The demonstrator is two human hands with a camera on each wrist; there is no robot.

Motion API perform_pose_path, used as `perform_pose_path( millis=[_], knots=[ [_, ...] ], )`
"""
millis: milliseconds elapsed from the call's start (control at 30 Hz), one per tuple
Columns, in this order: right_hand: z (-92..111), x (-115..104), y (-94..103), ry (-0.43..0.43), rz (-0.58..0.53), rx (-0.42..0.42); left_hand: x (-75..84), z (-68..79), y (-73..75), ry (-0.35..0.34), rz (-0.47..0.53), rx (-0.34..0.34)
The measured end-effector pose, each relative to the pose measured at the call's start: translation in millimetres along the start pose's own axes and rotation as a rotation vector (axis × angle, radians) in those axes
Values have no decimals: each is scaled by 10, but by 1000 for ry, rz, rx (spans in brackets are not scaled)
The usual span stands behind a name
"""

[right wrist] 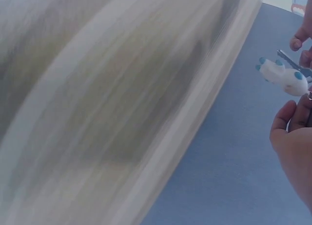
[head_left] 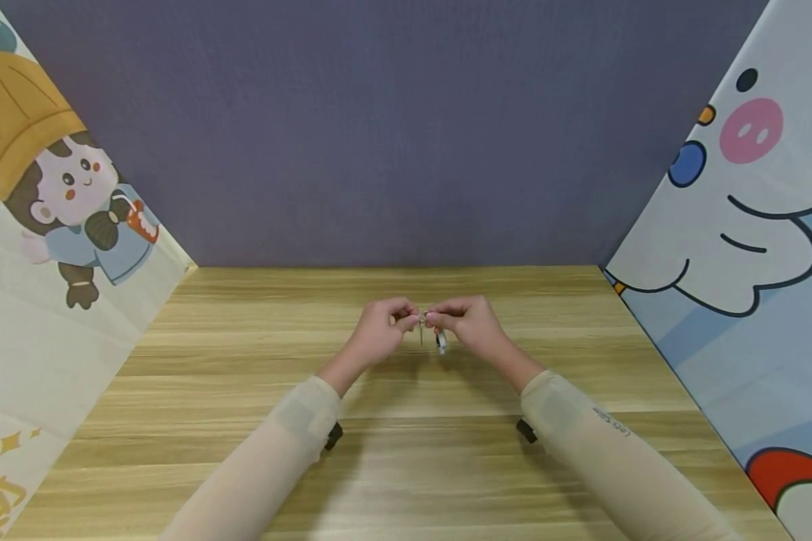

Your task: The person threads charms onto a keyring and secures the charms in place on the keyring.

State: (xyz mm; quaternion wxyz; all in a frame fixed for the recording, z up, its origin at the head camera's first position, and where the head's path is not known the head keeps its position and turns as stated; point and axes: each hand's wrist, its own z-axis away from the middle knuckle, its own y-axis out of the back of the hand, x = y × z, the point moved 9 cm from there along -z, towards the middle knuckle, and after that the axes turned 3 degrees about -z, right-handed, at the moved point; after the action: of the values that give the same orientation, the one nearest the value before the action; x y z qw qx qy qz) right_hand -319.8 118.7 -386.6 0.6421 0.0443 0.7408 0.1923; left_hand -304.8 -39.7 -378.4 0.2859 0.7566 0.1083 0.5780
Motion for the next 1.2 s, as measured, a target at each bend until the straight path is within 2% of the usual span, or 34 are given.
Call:
perform_pose_path(
  millis=[167, 300, 400, 633, 767, 900, 967, 1000, 1067, 1200],
  knots=[
    [-1, 71, 13, -14, -75, 30, -13, -3, -9, 10, 55, 14],
    [23, 129, 6, -49, -180, 53, -28, -7, -23, 3, 97, 41],
    [39, 154, -7, -78, -266, 69, -52, -6, -27, 6, 128, 74],
    [36, 146, -48, -93, -360, 90, -107, 21, -14, 30, 262, 170],
    [30, 117, -59, -81, -344, 105, -131, 43, 0, 42, 312, 227],
    [74, 8, -23, -11, -174, 132, -122, 79, 9, 52, 296, 276],
    [105, -65, -7, 40, -78, 145, -86, 103, 15, 41, 241, 301],
    [119, -95, 0, 64, -38, 150, -43, 115, 21, 12, 175, 313],
    [144, -132, 4, 93, 16, 154, 59, 147, 29, -54, 2, 341],
    [183, -158, 8, 109, 90, 152, 253, 228, 10, -187, -418, 407]
  ],
)
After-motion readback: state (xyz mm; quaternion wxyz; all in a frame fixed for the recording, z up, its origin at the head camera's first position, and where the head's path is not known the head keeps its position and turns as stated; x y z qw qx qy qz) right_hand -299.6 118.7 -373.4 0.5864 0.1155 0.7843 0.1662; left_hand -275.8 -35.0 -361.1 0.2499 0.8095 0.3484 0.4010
